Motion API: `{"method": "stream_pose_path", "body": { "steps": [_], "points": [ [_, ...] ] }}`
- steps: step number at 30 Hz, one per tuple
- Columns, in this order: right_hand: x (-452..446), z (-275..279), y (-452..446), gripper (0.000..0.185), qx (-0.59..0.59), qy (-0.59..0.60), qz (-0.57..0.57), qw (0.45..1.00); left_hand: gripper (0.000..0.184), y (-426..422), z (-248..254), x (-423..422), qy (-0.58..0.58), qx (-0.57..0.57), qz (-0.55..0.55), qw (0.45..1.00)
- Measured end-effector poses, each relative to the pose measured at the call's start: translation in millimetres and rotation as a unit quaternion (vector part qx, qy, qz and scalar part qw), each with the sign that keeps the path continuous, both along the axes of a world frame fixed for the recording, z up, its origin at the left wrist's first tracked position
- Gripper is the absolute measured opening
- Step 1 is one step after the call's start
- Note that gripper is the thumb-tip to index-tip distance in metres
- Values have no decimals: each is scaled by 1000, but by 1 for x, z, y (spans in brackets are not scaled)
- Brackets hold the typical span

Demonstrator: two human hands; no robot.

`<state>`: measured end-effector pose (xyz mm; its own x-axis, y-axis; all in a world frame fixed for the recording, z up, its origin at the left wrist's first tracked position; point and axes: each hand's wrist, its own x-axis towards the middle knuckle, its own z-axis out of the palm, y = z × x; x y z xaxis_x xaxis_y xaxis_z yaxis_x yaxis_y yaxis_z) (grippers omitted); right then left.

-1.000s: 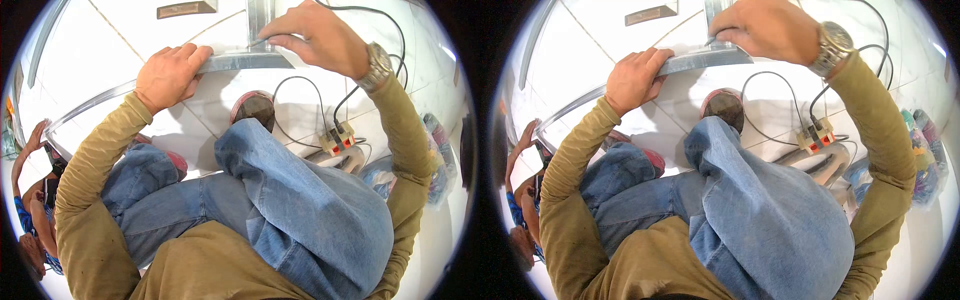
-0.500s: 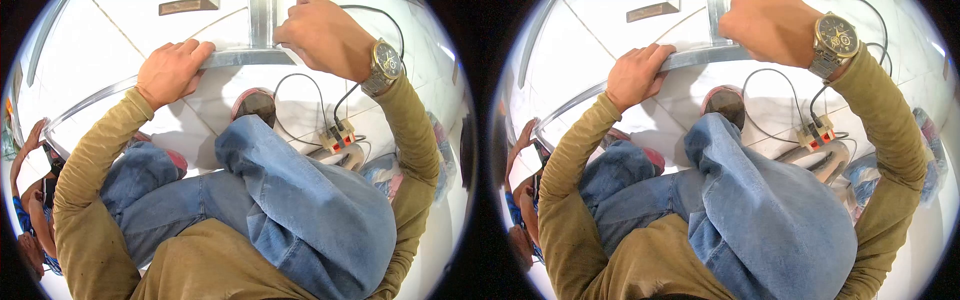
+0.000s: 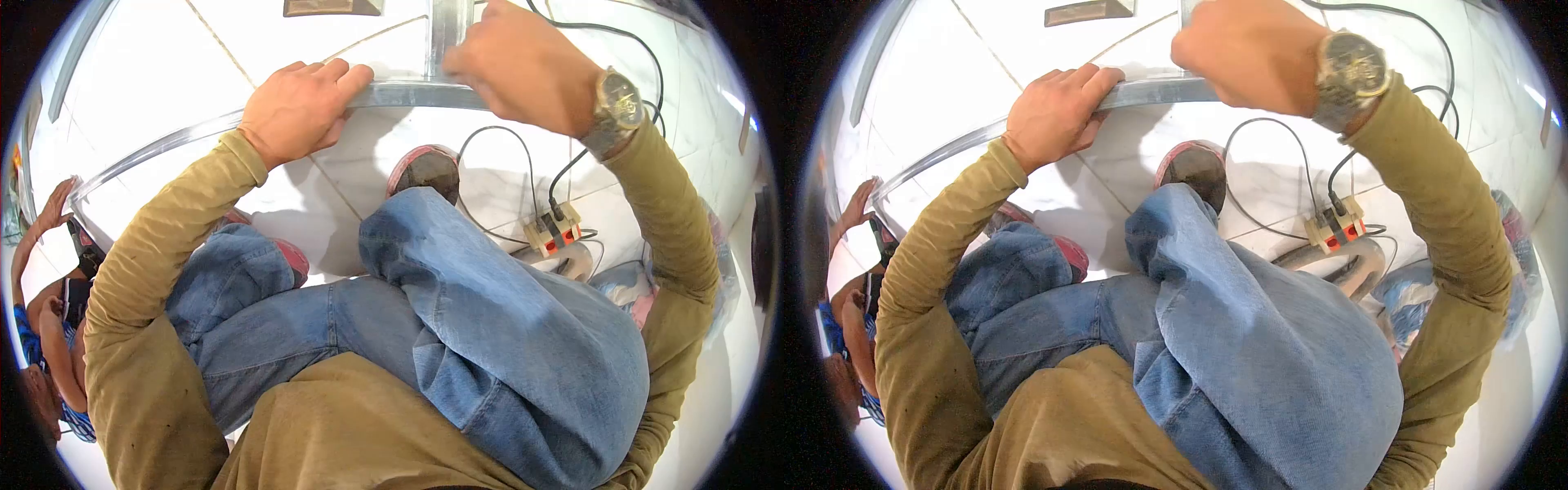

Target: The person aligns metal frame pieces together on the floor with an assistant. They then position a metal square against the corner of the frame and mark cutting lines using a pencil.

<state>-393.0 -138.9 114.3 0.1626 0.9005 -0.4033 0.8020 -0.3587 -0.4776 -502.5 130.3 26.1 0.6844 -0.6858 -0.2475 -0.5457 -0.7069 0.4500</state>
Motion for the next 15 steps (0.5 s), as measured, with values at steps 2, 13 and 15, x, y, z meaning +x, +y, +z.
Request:
{"method": "stream_pose_path", "body": {
  "steps": [2, 13, 15],
  "points": [
    [2, -3, -2, 11, 3, 24, -59, 998, 53, 0, -2, -1, 2, 7, 0, 1000],
    [-3, -13, 17, 11, 19, -30, 16, 999, 52, -1, -1, -2, -11, 16, -1, 1000],
    [-4, -16, 24, 13, -95, -62, 61, 992, 51, -1, -3, -1, -12, 11, 0, 1000]
  ]
}}
